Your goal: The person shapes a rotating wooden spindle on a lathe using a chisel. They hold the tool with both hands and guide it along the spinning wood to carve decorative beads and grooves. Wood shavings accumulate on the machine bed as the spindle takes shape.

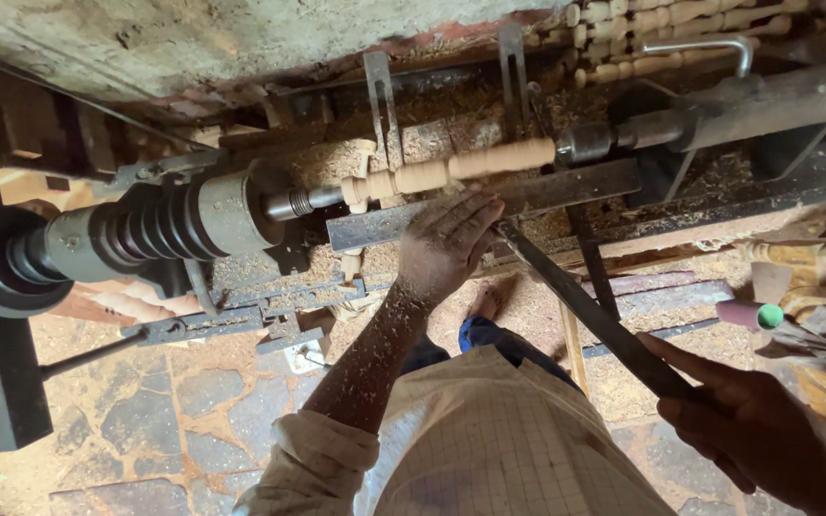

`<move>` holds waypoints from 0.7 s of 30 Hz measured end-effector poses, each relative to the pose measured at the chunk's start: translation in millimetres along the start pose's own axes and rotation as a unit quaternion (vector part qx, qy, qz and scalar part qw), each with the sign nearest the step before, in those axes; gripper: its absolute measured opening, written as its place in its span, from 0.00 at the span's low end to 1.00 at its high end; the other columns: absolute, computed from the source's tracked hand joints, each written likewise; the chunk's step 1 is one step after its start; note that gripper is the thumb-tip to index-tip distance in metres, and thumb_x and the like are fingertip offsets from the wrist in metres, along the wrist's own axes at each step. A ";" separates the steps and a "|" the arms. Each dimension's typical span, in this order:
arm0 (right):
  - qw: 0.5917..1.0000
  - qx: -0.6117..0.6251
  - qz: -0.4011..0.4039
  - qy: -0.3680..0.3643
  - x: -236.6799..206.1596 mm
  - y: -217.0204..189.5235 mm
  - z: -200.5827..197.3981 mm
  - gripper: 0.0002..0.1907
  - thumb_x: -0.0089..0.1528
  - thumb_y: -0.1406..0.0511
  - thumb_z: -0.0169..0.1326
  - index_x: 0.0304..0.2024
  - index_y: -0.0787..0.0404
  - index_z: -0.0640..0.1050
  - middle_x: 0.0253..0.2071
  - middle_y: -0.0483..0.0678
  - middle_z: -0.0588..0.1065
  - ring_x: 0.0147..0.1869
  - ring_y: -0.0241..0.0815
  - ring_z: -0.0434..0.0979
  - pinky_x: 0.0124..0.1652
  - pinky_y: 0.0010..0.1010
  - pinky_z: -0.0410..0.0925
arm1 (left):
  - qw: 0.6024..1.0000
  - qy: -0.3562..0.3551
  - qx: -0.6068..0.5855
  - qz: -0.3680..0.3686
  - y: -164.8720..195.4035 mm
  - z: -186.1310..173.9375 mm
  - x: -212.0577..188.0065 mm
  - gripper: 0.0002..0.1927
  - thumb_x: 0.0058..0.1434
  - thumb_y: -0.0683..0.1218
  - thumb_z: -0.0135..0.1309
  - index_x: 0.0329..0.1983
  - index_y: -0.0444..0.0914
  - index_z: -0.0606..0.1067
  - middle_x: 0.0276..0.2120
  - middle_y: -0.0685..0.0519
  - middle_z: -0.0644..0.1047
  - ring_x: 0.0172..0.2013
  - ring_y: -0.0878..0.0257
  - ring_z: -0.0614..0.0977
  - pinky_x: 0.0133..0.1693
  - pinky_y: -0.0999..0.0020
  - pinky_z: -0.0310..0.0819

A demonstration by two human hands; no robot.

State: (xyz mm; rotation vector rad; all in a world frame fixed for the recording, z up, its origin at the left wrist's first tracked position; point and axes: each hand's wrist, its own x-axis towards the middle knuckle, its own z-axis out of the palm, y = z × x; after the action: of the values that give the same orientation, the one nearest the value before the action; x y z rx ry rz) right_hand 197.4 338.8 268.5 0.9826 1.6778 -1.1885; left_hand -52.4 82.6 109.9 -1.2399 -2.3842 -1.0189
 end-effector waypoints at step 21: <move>0.965 0.104 -0.133 0.202 -27.2 21.4 266.5 0.43 0.55 0.60 0.65 0.73 0.37 0.67 0.45 0.47 0.84 0.53 0.35 0.84 0.55 0.31 0.69 | 0.977 -0.108 -0.049 0.176 -34.9 -101.0 -26.4 0.22 0.62 0.43 0.64 0.58 0.33 0.77 0.58 0.43 0.78 0.64 0.50 0.76 0.62 0.57 0.77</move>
State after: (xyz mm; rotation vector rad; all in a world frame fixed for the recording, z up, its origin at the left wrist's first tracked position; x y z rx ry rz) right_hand 276.5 84.3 233.5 1.2211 2.0868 -1.4333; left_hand -72.6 -16.9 152.4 -1.8142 -2.1656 -0.9376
